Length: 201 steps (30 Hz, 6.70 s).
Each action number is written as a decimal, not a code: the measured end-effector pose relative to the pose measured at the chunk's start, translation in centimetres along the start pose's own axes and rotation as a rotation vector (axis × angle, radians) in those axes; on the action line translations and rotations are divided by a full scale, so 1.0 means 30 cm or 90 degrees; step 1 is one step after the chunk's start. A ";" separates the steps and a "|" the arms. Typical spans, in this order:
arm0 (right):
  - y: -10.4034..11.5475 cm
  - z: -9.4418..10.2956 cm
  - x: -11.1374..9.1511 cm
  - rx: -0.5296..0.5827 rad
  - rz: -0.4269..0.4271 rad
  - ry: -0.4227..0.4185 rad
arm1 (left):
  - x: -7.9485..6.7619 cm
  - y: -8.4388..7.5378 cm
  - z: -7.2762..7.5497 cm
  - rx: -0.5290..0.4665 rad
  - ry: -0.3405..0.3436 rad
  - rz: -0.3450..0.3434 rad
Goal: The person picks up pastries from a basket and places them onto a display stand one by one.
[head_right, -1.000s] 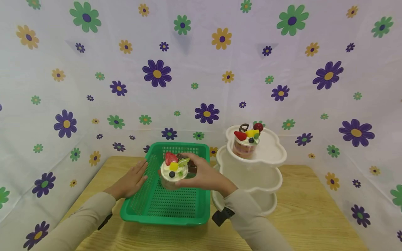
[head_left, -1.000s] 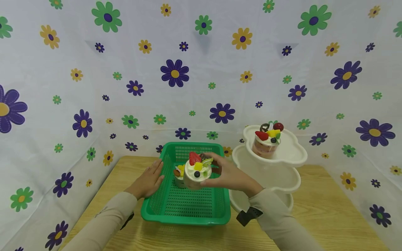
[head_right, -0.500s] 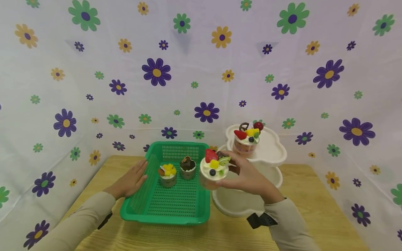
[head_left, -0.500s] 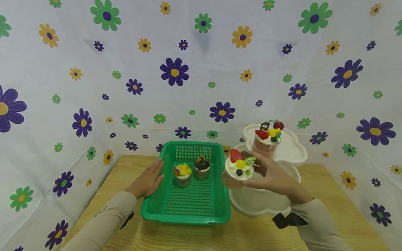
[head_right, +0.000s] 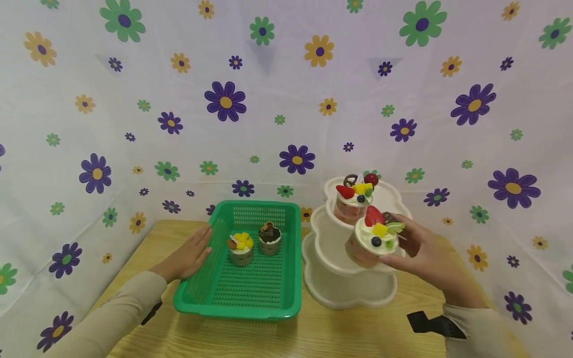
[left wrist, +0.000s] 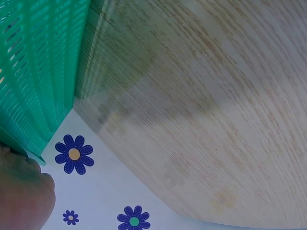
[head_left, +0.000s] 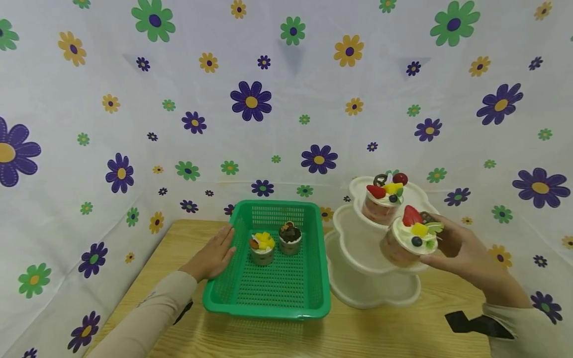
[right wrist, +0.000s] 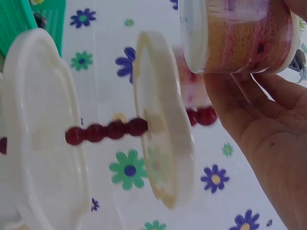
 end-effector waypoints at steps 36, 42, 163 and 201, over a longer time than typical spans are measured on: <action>-0.110 0.154 0.075 -0.152 -0.238 -0.268 | 0.005 0.001 -0.001 0.000 0.004 0.003; -0.113 0.149 0.073 -0.165 -0.247 -0.283 | 0.008 0.011 -0.020 0.015 0.012 0.006; -0.548 -0.728 0.493 0.103 -0.395 -0.145 | 0.004 0.009 -0.008 0.009 0.027 0.020; -0.635 -0.775 0.496 -0.110 -0.412 -0.136 | 0.007 0.013 -0.012 0.016 0.032 0.026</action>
Point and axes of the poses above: each hand's wrist, its own x-axis towards the middle knuckle, its own z-axis out of the back of the hand, y = z × x, the point moved 4 cm from there along x, towards the middle knuckle, and after that the axes turned 11 degrees about x, right-handed, at the moved point
